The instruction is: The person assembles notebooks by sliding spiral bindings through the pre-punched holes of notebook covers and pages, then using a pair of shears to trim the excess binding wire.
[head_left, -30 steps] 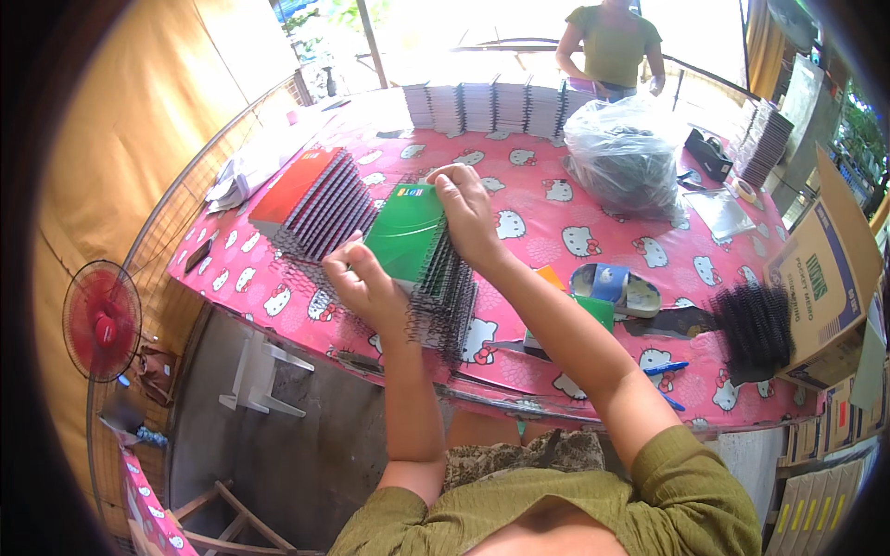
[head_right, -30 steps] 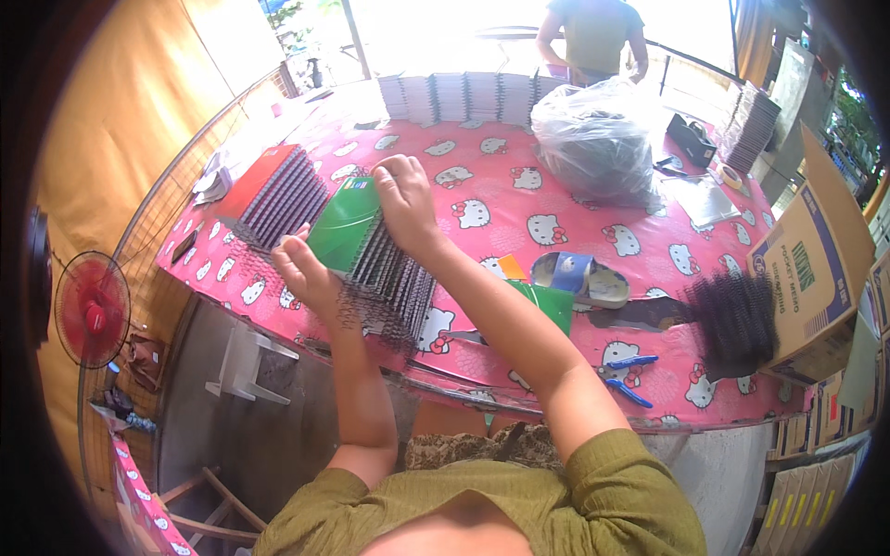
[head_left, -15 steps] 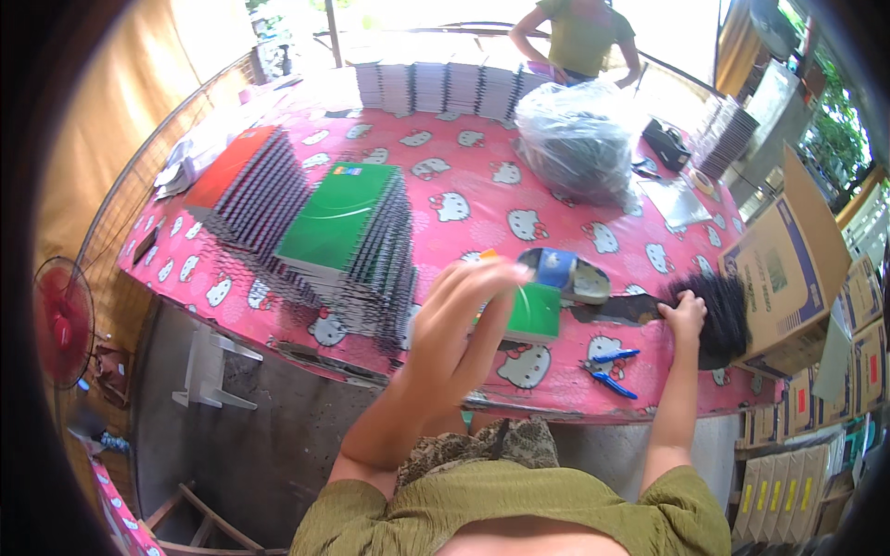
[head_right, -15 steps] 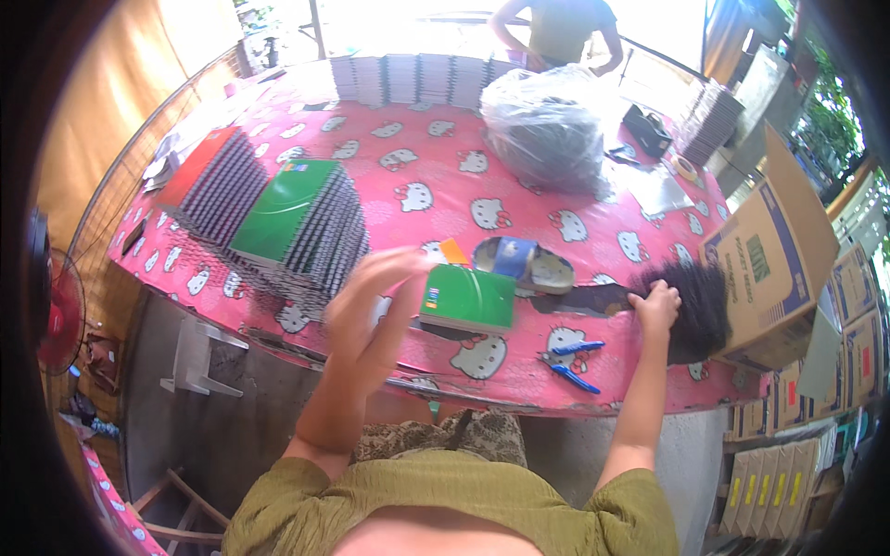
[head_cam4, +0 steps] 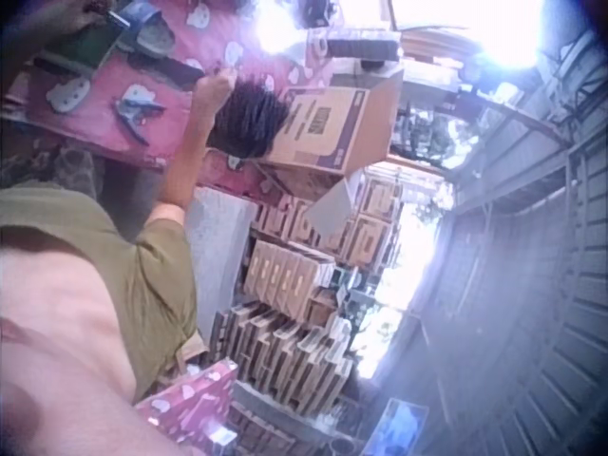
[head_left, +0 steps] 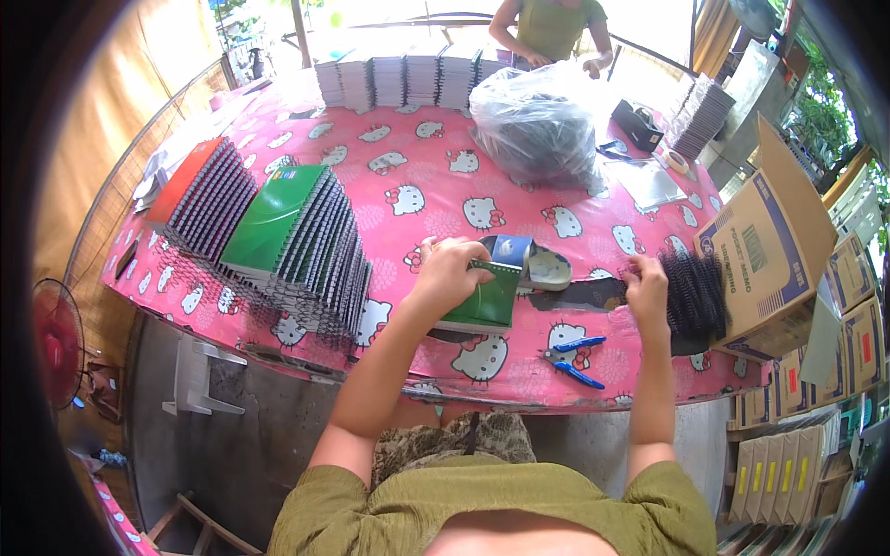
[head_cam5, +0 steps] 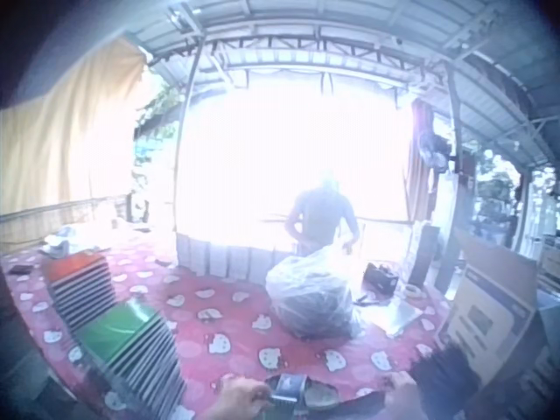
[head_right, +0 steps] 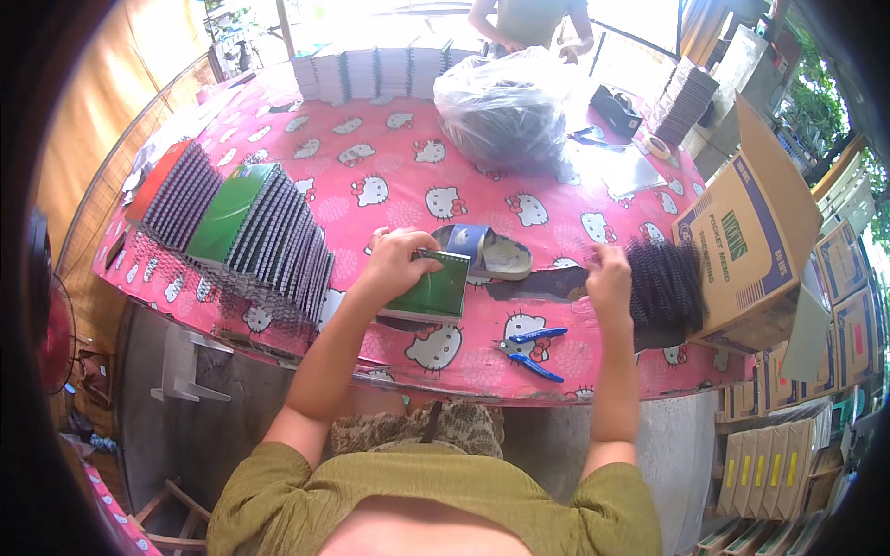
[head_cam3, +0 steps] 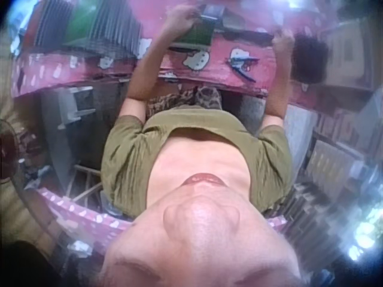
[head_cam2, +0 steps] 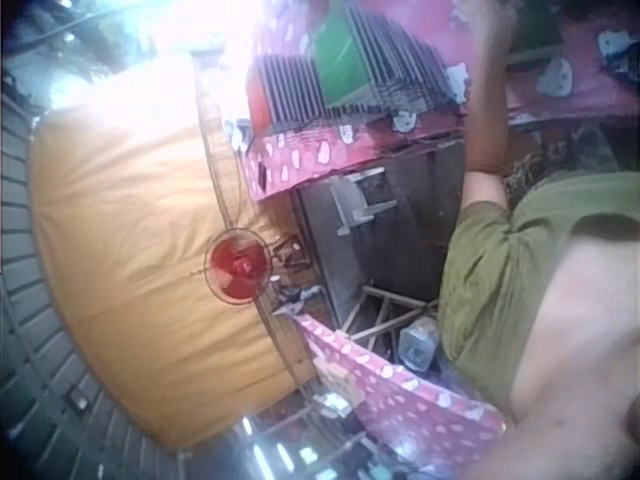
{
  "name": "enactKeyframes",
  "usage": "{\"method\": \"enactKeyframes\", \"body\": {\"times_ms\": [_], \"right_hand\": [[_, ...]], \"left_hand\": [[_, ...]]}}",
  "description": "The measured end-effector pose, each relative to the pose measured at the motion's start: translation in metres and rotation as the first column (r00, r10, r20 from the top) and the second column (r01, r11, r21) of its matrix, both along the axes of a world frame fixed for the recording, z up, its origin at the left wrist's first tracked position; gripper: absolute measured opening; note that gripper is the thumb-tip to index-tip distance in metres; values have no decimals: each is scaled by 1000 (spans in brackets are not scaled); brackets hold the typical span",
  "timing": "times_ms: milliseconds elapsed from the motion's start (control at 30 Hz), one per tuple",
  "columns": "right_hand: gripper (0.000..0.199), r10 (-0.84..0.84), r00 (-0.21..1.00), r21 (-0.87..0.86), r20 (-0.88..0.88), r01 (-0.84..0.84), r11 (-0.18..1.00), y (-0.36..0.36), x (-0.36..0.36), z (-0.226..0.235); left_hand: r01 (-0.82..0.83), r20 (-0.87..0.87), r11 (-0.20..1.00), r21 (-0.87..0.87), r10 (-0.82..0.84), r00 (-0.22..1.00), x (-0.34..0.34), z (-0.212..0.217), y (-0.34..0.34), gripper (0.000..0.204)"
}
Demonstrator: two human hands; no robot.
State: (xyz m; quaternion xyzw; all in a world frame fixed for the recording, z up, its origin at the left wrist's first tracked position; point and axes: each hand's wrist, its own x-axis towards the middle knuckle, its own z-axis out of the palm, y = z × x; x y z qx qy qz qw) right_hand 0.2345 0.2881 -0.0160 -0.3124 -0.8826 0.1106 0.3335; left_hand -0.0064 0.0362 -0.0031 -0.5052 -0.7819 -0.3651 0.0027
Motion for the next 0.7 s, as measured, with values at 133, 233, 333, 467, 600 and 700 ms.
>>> {"method": "enactKeyframes", "body": {"times_ms": [133,233,333,467,600,700], "right_hand": [[20,359,892,-331,-273,-438,836,-96,-26,35],[23,418,847,-269,-329,-509,818,-124,-38,39],[23,385,860,-241,-337,-473,847,-130,-46,44],[21,385,871,-245,-304,-462,852,-130,-52,45],[17,496,825,-369,-270,-564,738,-121,-55,46],[13,527,801,-576,-284,-582,574,-115,-58,50]], "left_hand": [[76,-2,993,85,-76,997,20,33,-32,19],[119,-89,976,182,-105,991,25,26,-36,20],[87,-103,971,223,-66,993,32,27,-35,24],[53,-109,962,268,-25,994,35,23,-31,27],[26,-96,957,290,2,995,35,19,-28,28],[25,-120,952,305,13,993,35,17,-26,28]]}}
